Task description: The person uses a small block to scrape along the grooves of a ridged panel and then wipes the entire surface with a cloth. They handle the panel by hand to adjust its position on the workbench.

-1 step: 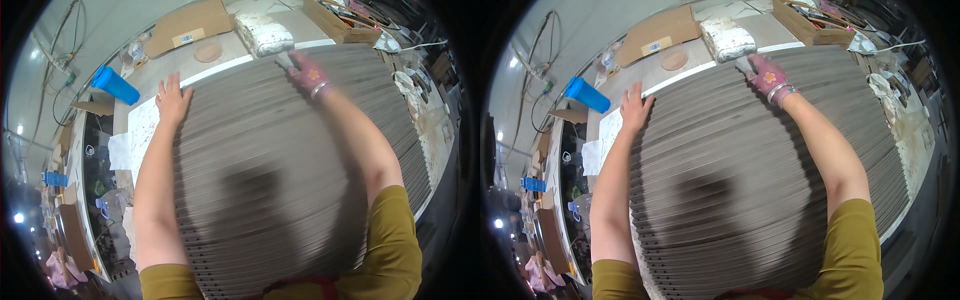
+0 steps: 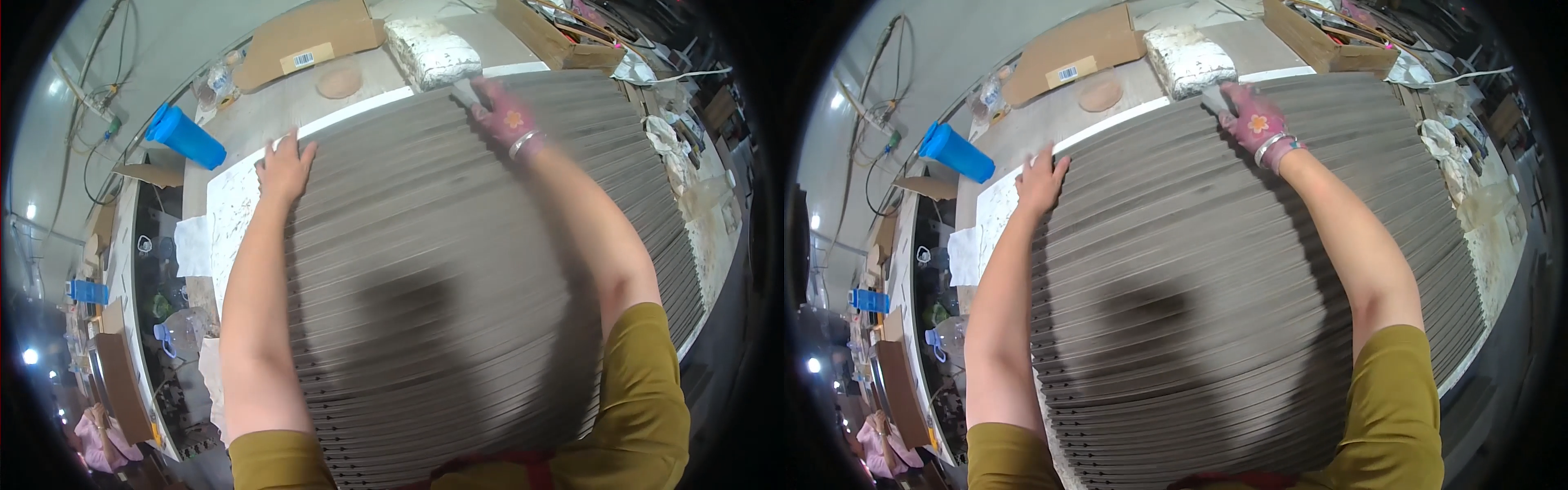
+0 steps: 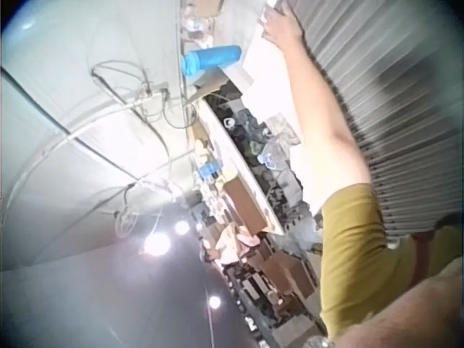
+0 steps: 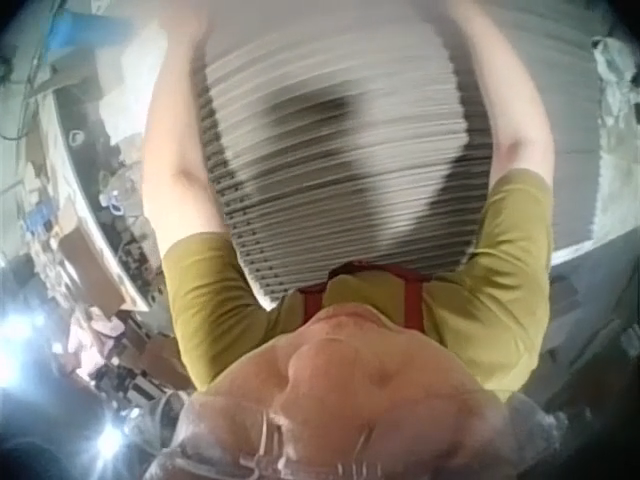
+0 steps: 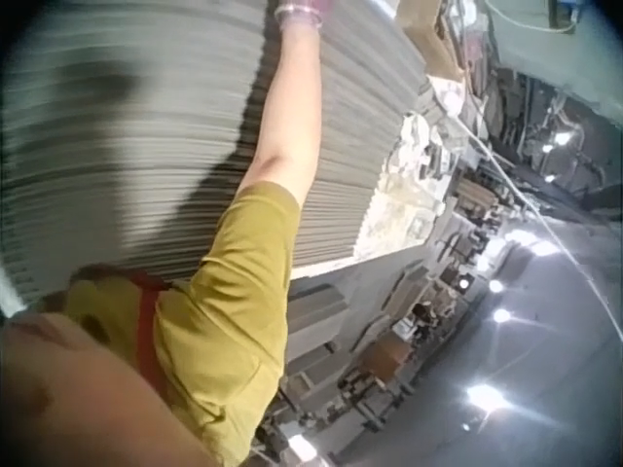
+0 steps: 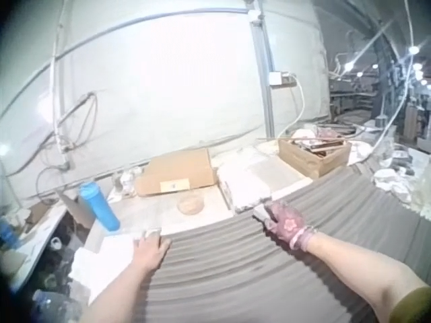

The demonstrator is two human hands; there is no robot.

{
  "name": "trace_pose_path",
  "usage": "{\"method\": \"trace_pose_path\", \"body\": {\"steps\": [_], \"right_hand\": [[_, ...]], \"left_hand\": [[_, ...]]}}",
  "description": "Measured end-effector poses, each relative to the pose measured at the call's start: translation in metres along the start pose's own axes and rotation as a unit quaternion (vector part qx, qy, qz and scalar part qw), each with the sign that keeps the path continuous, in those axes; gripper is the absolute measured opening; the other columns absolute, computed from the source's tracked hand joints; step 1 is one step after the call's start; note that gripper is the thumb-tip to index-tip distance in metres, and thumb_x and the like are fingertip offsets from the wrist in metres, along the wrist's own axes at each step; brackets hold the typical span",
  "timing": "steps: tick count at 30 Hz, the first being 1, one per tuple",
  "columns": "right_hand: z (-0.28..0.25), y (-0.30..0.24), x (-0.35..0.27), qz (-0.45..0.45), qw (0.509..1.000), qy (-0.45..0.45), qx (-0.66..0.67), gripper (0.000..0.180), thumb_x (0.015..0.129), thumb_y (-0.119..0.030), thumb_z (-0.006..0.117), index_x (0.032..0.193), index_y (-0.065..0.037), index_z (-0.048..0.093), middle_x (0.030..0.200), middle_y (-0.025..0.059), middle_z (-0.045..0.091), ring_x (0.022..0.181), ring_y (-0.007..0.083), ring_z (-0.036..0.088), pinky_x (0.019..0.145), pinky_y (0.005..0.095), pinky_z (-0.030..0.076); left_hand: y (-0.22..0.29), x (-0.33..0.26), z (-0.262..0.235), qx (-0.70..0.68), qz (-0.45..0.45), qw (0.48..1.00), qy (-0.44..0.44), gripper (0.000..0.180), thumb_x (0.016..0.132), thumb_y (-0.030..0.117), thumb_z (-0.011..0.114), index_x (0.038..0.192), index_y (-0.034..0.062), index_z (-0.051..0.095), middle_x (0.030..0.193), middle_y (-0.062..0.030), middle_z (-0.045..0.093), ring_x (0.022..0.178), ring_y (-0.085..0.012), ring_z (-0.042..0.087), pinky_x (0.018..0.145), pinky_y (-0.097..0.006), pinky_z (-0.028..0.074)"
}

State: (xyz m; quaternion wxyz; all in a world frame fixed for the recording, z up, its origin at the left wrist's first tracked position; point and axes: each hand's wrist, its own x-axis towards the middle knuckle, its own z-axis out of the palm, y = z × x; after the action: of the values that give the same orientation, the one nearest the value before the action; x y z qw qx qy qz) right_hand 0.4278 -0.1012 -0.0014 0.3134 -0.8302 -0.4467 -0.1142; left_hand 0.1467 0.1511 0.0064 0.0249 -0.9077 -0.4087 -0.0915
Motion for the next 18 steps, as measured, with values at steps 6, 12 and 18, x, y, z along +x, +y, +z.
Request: {"method": "trace_pose_path", "body": {"steps": [6, 12, 18], "right_hand": [[0.001, -0.049, 0.005, -0.06, 0.995, -0.055, -0.057, 0.03, 0.083, -0.023, 0.059, 0.112, -0.013, 0.057, 0.106, 0.0154, 0.061, 0.098, 0.0361, 0.061, 0.082, 0.045, 0.049], [0.005, 0.001, 0.032, -0.049, 0.984, -0.042, -0.166, 0.02, 0.079, -0.016, 0.063, 0.097, -0.007, 0.063, 0.1, 0.0186, 0.063, 0.094, 0.0364, 0.063, 0.081, 0.0448, 0.05], [-0.012, -0.001, 0.028, -0.072, 0.989, -0.048, -0.123, 0.024, 0.083, -0.021, 0.061, 0.104, -0.01, 0.061, 0.096, 0.0195, 0.063, 0.089, 0.0378, 0.062, 0.076, 0.0447, 0.05]], "left_hand": [[0.001, -0.005, 0.027, -0.022, 0.023, 0.999, 0.03, 0.052, 0.095, 0.051, 0.04, 0.133, 0.016, 0.049, 0.134, -0.0058, 0.051, 0.127, -0.0257, 0.043, 0.103, -0.052, 0.029], [0.001, -0.008, 0.019, -0.043, 0.023, 0.998, 0.026, 0.053, 0.095, 0.049, 0.043, 0.133, 0.0133, 0.05, 0.135, -0.0086, 0.05, 0.127, -0.028, 0.042, 0.105, -0.056, 0.026], [-0.003, -0.013, 0.02, -0.025, 0.029, 0.997, 0.069, 0.05, 0.095, 0.048, 0.042, 0.13, 0.0131, 0.053, 0.128, -0.0089, 0.055, 0.122, -0.0287, 0.047, 0.101, -0.049, 0.031]]}}
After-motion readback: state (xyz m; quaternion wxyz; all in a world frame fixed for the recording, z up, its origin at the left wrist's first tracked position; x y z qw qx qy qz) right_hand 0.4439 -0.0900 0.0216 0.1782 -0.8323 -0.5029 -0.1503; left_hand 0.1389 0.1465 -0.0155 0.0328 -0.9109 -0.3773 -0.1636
